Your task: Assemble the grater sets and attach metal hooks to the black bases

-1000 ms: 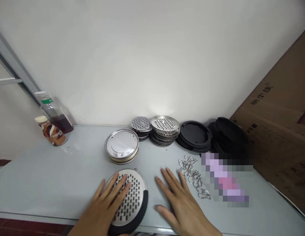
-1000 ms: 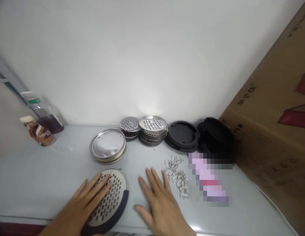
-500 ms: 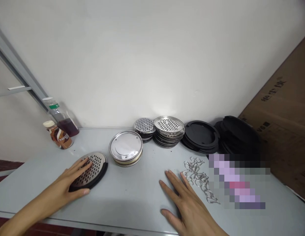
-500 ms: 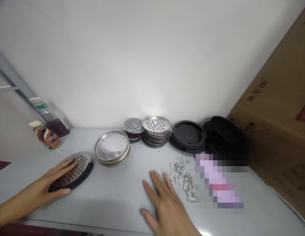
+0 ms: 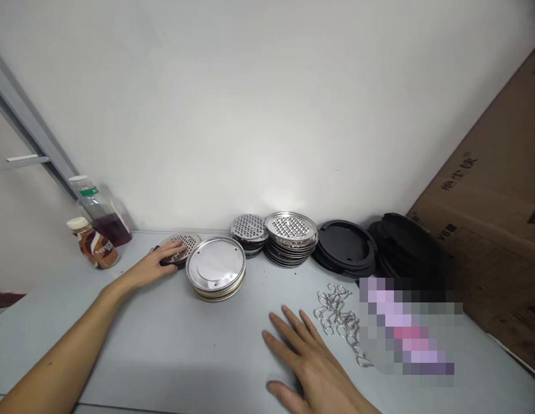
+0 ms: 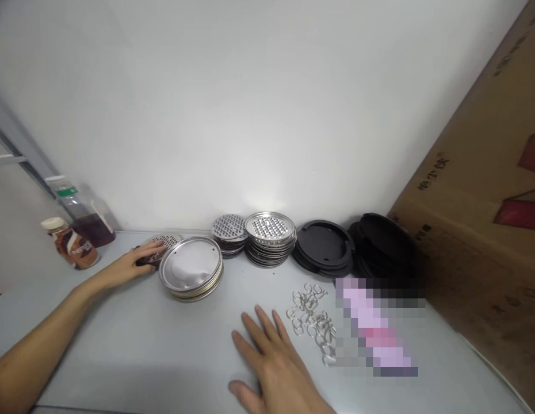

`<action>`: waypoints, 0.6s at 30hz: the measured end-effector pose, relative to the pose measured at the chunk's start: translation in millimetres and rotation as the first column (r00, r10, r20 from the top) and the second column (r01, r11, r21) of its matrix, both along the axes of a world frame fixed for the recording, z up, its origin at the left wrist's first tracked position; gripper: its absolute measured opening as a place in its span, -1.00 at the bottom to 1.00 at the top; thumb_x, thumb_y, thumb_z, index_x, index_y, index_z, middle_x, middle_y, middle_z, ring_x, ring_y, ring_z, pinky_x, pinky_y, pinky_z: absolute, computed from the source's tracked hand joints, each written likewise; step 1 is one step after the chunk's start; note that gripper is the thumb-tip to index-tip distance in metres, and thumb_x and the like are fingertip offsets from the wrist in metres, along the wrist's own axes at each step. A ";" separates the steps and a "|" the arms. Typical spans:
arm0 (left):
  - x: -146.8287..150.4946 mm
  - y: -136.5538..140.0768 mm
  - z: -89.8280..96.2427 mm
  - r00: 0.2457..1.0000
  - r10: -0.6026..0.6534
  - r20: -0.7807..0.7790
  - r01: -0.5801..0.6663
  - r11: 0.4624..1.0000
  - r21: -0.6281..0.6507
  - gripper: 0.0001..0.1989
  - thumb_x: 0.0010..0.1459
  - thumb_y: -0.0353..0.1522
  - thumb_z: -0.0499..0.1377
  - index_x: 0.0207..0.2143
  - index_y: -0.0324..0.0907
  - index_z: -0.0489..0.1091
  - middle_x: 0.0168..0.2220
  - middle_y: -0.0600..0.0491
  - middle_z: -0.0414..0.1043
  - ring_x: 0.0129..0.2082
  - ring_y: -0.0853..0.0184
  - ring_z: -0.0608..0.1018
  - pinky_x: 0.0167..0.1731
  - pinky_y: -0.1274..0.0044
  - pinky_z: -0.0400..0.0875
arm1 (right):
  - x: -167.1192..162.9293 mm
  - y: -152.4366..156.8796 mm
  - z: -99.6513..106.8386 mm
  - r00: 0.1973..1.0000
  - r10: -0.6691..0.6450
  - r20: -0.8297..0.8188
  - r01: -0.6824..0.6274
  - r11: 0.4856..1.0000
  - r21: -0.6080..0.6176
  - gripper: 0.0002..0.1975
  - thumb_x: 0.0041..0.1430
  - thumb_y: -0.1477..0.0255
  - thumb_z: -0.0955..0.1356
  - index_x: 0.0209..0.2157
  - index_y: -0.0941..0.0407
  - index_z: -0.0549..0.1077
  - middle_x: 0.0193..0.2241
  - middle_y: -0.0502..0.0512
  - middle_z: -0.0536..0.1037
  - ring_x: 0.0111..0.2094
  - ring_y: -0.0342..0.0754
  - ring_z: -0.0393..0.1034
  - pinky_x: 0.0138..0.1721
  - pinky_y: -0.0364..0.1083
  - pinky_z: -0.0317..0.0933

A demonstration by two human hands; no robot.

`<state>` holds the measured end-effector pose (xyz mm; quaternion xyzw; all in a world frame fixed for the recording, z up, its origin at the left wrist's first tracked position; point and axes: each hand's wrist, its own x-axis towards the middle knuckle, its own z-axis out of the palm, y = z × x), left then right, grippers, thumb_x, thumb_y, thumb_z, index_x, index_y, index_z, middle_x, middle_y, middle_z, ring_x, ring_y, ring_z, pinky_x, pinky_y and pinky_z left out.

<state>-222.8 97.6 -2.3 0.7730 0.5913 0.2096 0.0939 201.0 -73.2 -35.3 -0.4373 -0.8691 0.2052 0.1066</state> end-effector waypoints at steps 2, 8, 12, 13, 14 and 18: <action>3.2 3.1 -7.9 0.999 -0.017 -0.027 0.016 0.999 -0.042 -0.48 0.10 -0.18 0.12 0.12 -0.07 0.43 0.27 -0.01 0.26 0.31 0.05 0.21 0.29 0.10 -0.13 | -2.3 0.8 1.4 1.000 0.005 0.000 -0.005 1.000 -0.004 -0.34 0.28 0.10 0.30 0.34 -0.15 0.04 0.38 0.00 -0.07 0.39 0.29 -0.30 0.32 0.40 -0.28; 4.8 12.2 -27.9 0.999 0.011 -0.042 -0.010 1.000 0.007 -0.49 0.18 -0.23 0.00 0.17 -0.09 0.34 0.32 -0.03 0.16 0.35 0.11 0.14 0.31 0.07 -0.30 | -3.3 -0.6 5.7 1.000 -0.022 -0.004 0.022 0.999 -0.024 -0.33 0.27 0.07 0.30 0.34 -0.15 0.06 0.39 -0.02 -0.07 0.39 0.25 -0.30 0.34 0.36 -0.31; 6.9 13.3 -27.8 0.999 0.010 -0.045 -0.009 1.000 0.010 -0.49 0.19 -0.23 -0.01 0.17 -0.09 0.33 0.32 -0.04 0.16 0.35 0.12 0.14 0.30 0.06 -0.26 | -2.5 -0.4 6.5 1.000 -0.025 -0.004 0.025 0.999 -0.031 -0.34 0.27 0.06 0.29 0.34 -0.14 0.08 0.39 -0.02 -0.06 0.39 0.24 -0.30 0.34 0.35 -0.30; 7.4 13.0 -27.4 0.999 0.011 -0.047 -0.011 1.000 0.011 -0.50 0.19 -0.23 0.00 0.17 -0.10 0.34 0.32 -0.04 0.16 0.35 0.12 0.14 0.30 0.07 -0.25 | -2.4 -0.3 6.4 1.000 -0.025 -0.004 0.025 0.999 -0.029 -0.34 0.27 0.06 0.29 0.34 -0.13 0.08 0.39 -0.02 -0.06 0.39 0.24 -0.30 0.34 0.35 -0.31; 7.7 12.8 -27.2 0.999 0.014 -0.047 -0.014 1.000 0.013 -0.50 0.19 -0.23 0.00 0.16 -0.10 0.34 0.32 -0.04 0.16 0.35 0.12 0.14 0.31 0.07 -0.24 | -2.4 -0.1 6.3 1.000 -0.025 -0.005 0.025 0.999 -0.028 -0.34 0.27 0.06 0.29 0.34 -0.13 0.08 0.39 -0.02 -0.06 0.40 0.24 -0.30 0.34 0.35 -0.31; 7.5 14.1 -30.9 0.999 0.027 -0.044 -0.026 0.999 0.022 -0.50 0.18 -0.21 0.00 0.15 -0.07 0.36 0.32 -0.01 0.17 0.35 0.12 0.14 0.31 0.10 -0.24 | -2.2 0.0 5.6 1.000 -0.024 -0.019 0.024 0.999 -0.028 -0.34 0.26 0.07 0.30 0.33 -0.13 0.08 0.38 -0.02 -0.05 0.40 0.23 -0.29 0.34 0.35 -0.31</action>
